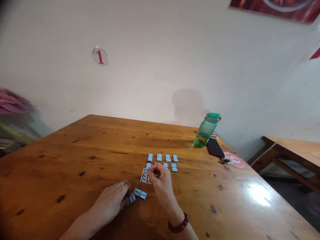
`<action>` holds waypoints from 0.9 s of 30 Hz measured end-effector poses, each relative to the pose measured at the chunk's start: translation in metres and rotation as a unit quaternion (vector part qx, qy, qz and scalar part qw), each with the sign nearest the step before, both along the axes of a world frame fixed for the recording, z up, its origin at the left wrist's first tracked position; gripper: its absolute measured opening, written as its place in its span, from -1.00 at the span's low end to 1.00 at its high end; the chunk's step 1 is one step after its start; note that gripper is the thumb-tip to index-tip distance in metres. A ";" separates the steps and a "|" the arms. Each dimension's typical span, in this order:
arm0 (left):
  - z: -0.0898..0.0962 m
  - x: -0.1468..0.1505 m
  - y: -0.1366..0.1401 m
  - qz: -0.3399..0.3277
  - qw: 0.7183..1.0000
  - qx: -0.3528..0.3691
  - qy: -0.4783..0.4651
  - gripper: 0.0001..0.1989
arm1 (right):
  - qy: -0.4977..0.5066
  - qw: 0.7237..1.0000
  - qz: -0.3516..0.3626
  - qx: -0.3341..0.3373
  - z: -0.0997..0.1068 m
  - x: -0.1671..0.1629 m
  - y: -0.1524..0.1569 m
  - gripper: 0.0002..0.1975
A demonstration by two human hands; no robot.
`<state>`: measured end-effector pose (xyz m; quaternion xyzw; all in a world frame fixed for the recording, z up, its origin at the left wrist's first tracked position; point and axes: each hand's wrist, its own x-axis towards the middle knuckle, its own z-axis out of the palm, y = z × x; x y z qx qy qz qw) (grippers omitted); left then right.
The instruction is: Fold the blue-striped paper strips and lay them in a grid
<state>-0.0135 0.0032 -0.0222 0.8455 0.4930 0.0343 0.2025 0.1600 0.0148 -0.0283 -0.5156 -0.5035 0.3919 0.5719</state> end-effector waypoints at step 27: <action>-0.005 0.011 0.024 0.207 0.722 -0.315 -0.580 -0.70 | 0.131 0.990 0.054 -0.023 0.006 -0.012 -0.008 -0.78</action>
